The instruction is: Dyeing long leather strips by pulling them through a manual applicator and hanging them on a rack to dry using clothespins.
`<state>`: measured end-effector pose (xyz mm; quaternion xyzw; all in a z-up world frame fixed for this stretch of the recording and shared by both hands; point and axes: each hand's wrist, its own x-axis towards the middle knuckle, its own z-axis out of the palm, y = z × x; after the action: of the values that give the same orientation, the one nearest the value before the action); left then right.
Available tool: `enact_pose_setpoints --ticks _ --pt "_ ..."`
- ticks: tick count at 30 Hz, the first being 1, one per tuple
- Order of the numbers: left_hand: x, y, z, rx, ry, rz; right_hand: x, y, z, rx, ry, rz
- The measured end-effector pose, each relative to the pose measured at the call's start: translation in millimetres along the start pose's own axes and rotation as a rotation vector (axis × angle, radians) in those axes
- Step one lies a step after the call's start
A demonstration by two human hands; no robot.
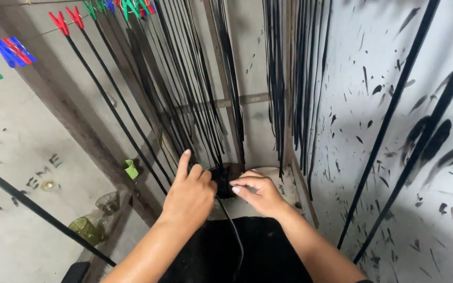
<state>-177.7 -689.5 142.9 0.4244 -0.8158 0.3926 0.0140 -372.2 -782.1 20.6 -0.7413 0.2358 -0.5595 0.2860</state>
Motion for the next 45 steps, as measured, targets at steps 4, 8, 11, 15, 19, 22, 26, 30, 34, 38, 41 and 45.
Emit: enact_pose_setpoints --ticks 4,8,11,15,19,22,26,30,34,38,41,45 --pt "35 3 8 0.011 -0.031 0.018 14 -4 2 -0.039 0.022 -0.195" --pt "52 2 23 0.003 0.012 0.016 30 -1 0 -0.059 0.033 -0.233" --pt "61 -4 31 -0.021 0.094 0.020 41 14 3 -0.076 0.048 -0.247" --pt "70 -18 33 -0.023 0.037 0.036 58 33 8 -0.120 0.079 -0.241" --pt "73 -38 41 -0.010 0.044 0.041 79 46 17 -0.180 0.093 -0.242" --pt "78 -55 56 -0.011 0.060 0.044 97 50 26 -0.229 0.095 -0.267" --pt "91 -89 74 -0.045 0.009 0.038 127 70 38 -0.234 0.123 -0.243" --pt "107 -142 95 -0.199 0.158 -0.051 165 70 44 -0.281 0.243 -0.140" --pt "122 -197 116 -0.277 0.251 -0.182 202 83 39 -0.189 0.346 0.051" --pt "134 -239 141 -0.311 0.221 -0.270 235 88 34 -0.167 0.357 0.049" --pt "133 -260 155 -0.362 0.217 -0.363 257 93 38 -0.111 0.349 0.037" --pt "127 -282 159 -0.325 0.187 -0.430 284 100 48 -0.029 0.270 -0.021"
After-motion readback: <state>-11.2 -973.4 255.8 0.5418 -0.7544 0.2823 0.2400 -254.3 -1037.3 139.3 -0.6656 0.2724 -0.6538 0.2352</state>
